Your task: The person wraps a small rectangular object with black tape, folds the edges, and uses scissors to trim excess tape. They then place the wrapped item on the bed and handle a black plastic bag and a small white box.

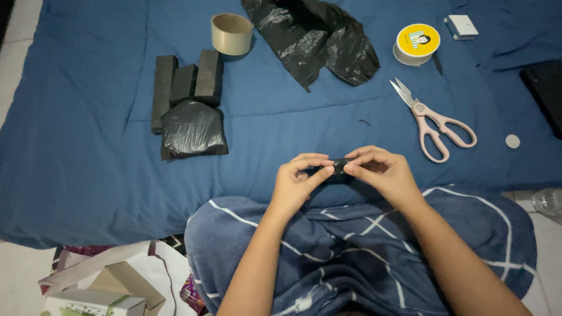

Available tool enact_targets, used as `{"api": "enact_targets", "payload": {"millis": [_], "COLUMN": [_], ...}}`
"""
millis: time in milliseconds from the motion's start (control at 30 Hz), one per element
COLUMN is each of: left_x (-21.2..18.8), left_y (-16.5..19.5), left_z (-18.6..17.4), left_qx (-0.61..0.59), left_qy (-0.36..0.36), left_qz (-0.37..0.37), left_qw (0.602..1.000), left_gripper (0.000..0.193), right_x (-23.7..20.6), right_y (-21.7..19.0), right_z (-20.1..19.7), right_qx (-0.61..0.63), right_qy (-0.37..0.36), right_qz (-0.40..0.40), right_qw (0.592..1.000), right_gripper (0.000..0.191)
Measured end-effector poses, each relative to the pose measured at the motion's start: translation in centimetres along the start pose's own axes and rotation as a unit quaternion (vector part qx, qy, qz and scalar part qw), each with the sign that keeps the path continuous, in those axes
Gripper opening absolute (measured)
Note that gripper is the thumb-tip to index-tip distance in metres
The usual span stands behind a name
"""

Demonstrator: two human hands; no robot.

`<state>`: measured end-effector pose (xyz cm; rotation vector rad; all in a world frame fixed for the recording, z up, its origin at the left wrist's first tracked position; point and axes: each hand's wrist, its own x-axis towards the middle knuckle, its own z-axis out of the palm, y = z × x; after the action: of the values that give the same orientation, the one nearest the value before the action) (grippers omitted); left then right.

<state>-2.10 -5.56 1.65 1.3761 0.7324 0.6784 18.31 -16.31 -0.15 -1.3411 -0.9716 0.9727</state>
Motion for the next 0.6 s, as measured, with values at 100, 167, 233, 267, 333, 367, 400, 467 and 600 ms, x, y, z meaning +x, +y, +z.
{"api": "enact_targets", "payload": {"millis": [100,167,233,267,333,367,400,467,600], "left_x": [0.2,0.4,0.4,0.3,0.2,0.2,0.1,0.1,-0.1], "left_y": [-0.1,-0.2,-0.2,-0.2,-0.1,0.0,0.1,0.3,0.3], "left_z": [-0.2,-0.2,-0.2,-0.3,-0.3,-0.2,-0.1,-0.1,-0.1], "left_qx": [0.015,-0.013,-0.026,-0.025,-0.027,-0.031,-0.034,-0.026,-0.009], "left_qy": [-0.004,-0.013,-0.015,-0.011,-0.007,-0.007,-0.006,-0.004,-0.006], "left_qz": [-0.015,0.01,0.012,0.0,-0.012,-0.012,-0.013,-0.011,-0.03], "left_qw": [1.0,1.0,0.999,1.0,1.0,0.999,0.999,1.0,0.999], "left_gripper": [0.017,0.017,0.017,0.017,0.017,0.017,0.016,0.016,0.015], "right_x": [0.3,0.5,0.6,0.6,0.6,0.6,0.6,0.5,0.5], "right_y": [-0.1,-0.1,-0.2,-0.4,-0.5,-0.6,-0.6,-0.6,-0.7], "right_z": [0.3,0.7,1.0,1.0,1.0,1.0,1.0,1.0,1.2], "right_qx": [0.042,0.109,0.118,0.094,0.048,0.027,0.006,-0.003,0.007], "right_qy": [-0.007,-0.008,-0.003,0.002,-0.006,-0.018,-0.03,-0.024,-0.023], "right_qz": [0.003,0.01,0.026,0.038,0.014,-0.021,-0.056,-0.048,-0.077], "right_qw": [0.999,0.994,0.993,0.995,0.999,0.999,0.998,0.999,0.997], "right_gripper": [0.008,0.012,0.016,0.019,0.018,0.014,0.011,0.01,0.01]}}
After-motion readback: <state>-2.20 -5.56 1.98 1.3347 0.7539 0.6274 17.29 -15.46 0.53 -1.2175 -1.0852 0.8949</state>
